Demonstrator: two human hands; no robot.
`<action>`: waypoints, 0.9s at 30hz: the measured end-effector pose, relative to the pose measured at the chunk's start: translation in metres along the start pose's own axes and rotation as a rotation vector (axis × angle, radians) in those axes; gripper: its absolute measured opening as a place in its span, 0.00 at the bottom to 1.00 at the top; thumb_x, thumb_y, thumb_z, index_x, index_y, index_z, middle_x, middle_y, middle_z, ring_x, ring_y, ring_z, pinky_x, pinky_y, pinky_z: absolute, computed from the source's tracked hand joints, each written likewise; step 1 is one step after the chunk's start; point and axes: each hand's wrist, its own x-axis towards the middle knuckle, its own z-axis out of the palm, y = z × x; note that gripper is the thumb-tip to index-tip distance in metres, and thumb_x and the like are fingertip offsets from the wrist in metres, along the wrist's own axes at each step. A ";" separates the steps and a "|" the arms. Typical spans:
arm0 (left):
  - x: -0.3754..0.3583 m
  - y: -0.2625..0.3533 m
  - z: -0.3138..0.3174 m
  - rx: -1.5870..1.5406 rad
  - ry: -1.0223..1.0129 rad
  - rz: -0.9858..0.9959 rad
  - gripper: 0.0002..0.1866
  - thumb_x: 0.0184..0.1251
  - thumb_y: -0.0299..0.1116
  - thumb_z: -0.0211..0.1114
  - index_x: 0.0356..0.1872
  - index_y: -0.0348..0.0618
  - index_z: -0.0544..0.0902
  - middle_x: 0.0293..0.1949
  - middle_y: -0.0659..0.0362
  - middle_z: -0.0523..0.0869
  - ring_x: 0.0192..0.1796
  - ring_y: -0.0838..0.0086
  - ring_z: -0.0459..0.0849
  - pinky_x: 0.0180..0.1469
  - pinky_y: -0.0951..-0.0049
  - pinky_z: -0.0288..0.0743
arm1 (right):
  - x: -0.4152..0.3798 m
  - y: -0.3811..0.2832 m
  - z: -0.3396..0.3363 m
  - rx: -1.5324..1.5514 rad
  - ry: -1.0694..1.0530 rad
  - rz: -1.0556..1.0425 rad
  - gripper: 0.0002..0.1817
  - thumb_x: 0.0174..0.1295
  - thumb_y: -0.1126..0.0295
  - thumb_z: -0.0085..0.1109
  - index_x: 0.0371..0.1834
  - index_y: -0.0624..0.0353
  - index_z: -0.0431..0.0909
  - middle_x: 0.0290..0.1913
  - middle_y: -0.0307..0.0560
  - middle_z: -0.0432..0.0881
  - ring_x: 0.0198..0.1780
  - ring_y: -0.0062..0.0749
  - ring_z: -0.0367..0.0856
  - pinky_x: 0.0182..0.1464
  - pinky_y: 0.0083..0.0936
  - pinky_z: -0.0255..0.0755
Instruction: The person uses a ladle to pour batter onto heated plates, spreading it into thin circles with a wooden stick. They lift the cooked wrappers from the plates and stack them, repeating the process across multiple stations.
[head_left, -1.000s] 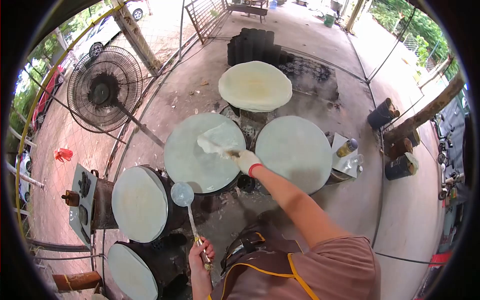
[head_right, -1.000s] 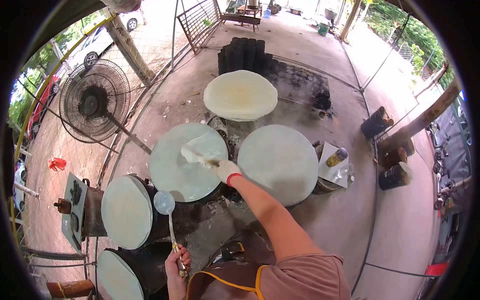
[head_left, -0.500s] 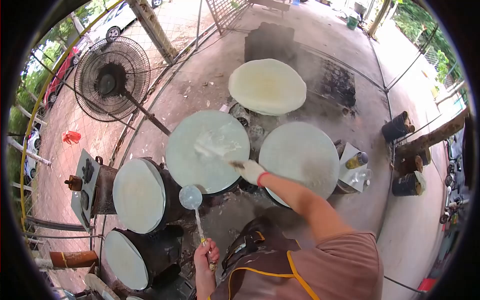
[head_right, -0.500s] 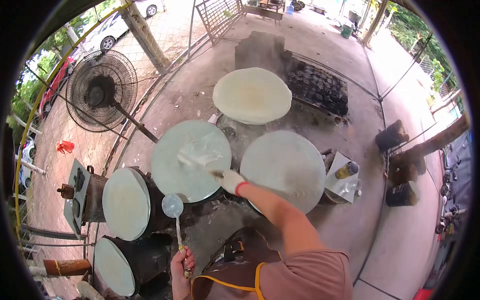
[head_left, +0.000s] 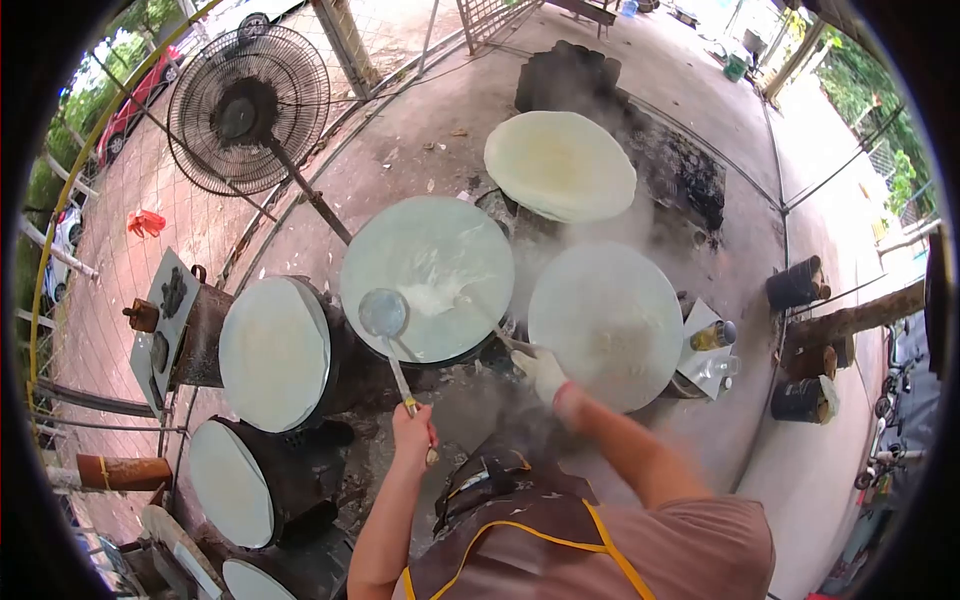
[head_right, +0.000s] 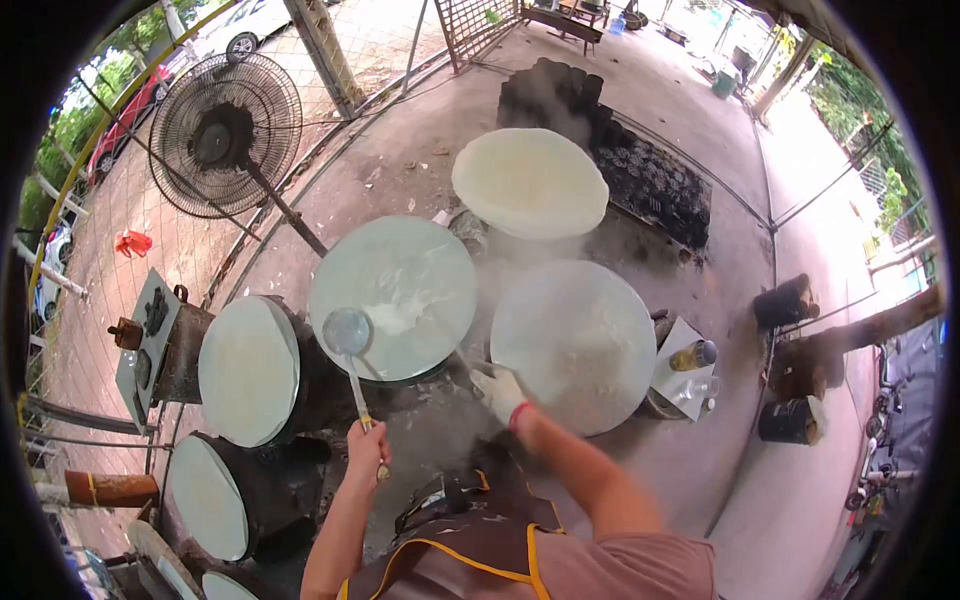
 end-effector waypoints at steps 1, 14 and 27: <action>0.005 -0.004 0.009 0.040 0.024 0.029 0.05 0.64 0.28 0.54 0.34 0.43 0.66 0.17 0.62 0.67 0.11 0.78 0.65 0.10 0.76 0.57 | -0.014 0.005 0.017 0.133 0.117 0.024 0.18 0.63 0.64 0.56 0.55 0.54 0.76 0.23 0.30 0.71 0.20 0.15 0.66 0.20 0.15 0.60; -0.070 0.031 -0.026 -0.587 -0.369 -0.010 0.04 0.68 0.28 0.52 0.32 0.44 0.68 0.19 0.65 0.65 0.13 0.84 0.59 0.11 0.83 0.53 | -0.019 -0.027 0.050 -0.341 0.145 -0.218 0.21 0.63 0.65 0.53 0.59 0.56 0.72 0.36 0.45 0.82 0.34 0.23 0.78 0.36 0.20 0.71; -0.129 -0.016 -0.127 -1.115 -0.189 -0.135 0.07 0.69 0.28 0.52 0.30 0.43 0.66 0.21 0.65 0.67 0.16 0.86 0.62 0.13 0.85 0.56 | -0.022 -0.007 0.102 -0.400 -0.141 -0.002 0.22 0.62 0.68 0.57 0.60 0.58 0.71 0.24 0.27 0.71 0.19 0.11 0.60 0.20 0.14 0.56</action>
